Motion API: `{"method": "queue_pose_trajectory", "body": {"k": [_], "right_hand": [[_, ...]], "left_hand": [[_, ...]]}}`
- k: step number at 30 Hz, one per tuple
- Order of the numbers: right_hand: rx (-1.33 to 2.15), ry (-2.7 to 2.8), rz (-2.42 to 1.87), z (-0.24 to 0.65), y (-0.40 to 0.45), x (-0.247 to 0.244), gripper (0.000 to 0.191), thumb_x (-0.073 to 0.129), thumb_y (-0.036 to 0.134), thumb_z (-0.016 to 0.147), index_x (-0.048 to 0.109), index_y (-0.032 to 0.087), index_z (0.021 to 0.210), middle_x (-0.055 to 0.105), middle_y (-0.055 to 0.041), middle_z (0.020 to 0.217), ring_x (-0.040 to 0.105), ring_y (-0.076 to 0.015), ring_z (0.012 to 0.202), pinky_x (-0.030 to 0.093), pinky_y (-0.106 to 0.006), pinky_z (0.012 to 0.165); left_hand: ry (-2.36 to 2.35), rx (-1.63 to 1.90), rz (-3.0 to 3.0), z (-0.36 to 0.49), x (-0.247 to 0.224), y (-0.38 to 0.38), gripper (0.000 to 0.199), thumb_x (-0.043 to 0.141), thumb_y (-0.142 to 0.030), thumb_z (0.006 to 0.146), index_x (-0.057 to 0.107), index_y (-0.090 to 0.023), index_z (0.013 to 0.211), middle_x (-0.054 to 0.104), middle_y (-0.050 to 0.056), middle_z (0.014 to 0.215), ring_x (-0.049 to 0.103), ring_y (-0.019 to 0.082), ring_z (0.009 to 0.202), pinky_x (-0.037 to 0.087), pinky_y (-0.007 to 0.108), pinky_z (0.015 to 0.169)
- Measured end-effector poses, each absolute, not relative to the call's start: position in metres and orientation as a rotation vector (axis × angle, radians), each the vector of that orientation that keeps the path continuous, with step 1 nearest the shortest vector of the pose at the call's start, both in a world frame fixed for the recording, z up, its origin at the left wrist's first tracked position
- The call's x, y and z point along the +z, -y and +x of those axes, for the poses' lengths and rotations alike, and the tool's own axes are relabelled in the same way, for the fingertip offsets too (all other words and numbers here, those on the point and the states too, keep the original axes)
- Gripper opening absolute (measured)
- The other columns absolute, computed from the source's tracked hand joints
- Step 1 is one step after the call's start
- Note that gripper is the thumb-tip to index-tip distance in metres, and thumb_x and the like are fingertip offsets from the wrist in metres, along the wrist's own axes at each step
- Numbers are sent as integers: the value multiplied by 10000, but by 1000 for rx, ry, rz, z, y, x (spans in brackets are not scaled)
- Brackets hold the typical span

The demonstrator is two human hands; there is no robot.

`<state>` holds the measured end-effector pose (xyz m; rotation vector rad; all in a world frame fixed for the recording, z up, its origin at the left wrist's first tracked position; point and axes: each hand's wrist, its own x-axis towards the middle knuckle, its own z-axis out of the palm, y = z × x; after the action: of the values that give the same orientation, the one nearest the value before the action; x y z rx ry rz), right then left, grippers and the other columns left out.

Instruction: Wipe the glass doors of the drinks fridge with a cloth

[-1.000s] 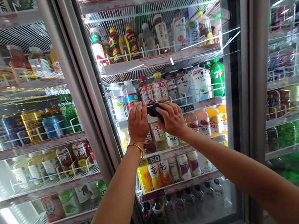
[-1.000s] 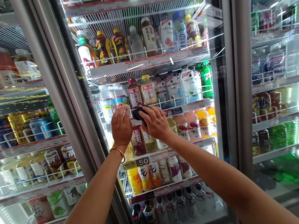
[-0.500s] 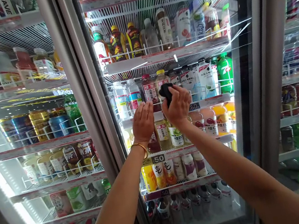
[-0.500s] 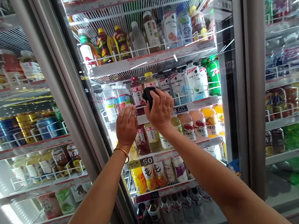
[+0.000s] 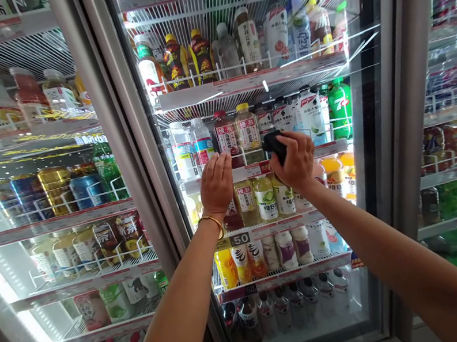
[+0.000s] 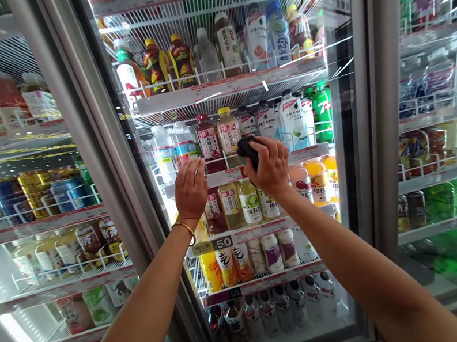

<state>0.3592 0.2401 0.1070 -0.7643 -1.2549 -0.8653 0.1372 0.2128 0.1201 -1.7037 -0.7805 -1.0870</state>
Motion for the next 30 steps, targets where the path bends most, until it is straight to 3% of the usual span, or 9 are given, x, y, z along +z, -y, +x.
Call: {"method": "queue_pose_trajectory", "body": {"k": [4, 11, 16, 20, 25, 30], "right_hand": [[-780, 1076, -791, 311, -235, 125, 395, 454, 316, 861, 446, 218, 1244, 502, -138, 1234, 436, -321, 1183, 346, -558, 987], [-664, 1549, -628, 296, -213, 121, 377, 451, 308, 901, 418, 265, 1275, 461, -92, 1309, 391, -261, 1247, 332, -473, 1064], [-365, 1615, -512, 316, -205, 131, 363, 548, 346, 860, 480, 261, 1206, 480, -94, 1244, 465, -229, 1196, 388, -449, 1042], [-138, 1490, -501, 317, -201, 135, 362, 651, 417, 781, 584, 239, 1089, 552, -82, 1132, 522, -223, 1114, 428, -442, 1007], [341, 1638, -304, 321, -193, 132, 419, 590, 415, 804, 553, 261, 1192, 606, -47, 1190, 575, -198, 1060, 486, -416, 941], [735, 1704, -191, 331, -182, 134, 486, 539, 421, 810, 477, 278, 1270, 639, -26, 1158, 622, -187, 970, 536, -388, 839]], "left_hand": [[789, -1108, -1721, 138, 120, -213, 423, 352, -180, 952, 465, -155, 1359, 549, 117, 1338, 424, 224, 1326, 333, 418, 1134], [911, -1223, -1726, 141, 124, -203, 373, 362, -218, 952, 550, -160, 1269, 600, 138, 1185, 515, 235, 1185, 372, 419, 1057], [951, -1510, -1846, 162, 130, -183, 463, 296, -407, 977, 569, -130, 1230, 614, 141, 1101, 547, 236, 1100, 430, 404, 978], [933, -1763, -2136, 179, 134, -172, 510, 380, -533, 931, 532, -183, 1269, 628, 119, 1167, 550, 232, 1158, 436, 377, 990], [833, -2130, -2343, 180, 139, -172, 486, 536, -539, 860, 576, -191, 1196, 648, 93, 1182, 611, 228, 1070, 489, 364, 926], [748, -2245, -2376, 169, 149, -173, 390, 599, -431, 843, 606, -179, 1139, 667, 76, 1157, 622, 217, 1056, 507, 363, 913]]}}
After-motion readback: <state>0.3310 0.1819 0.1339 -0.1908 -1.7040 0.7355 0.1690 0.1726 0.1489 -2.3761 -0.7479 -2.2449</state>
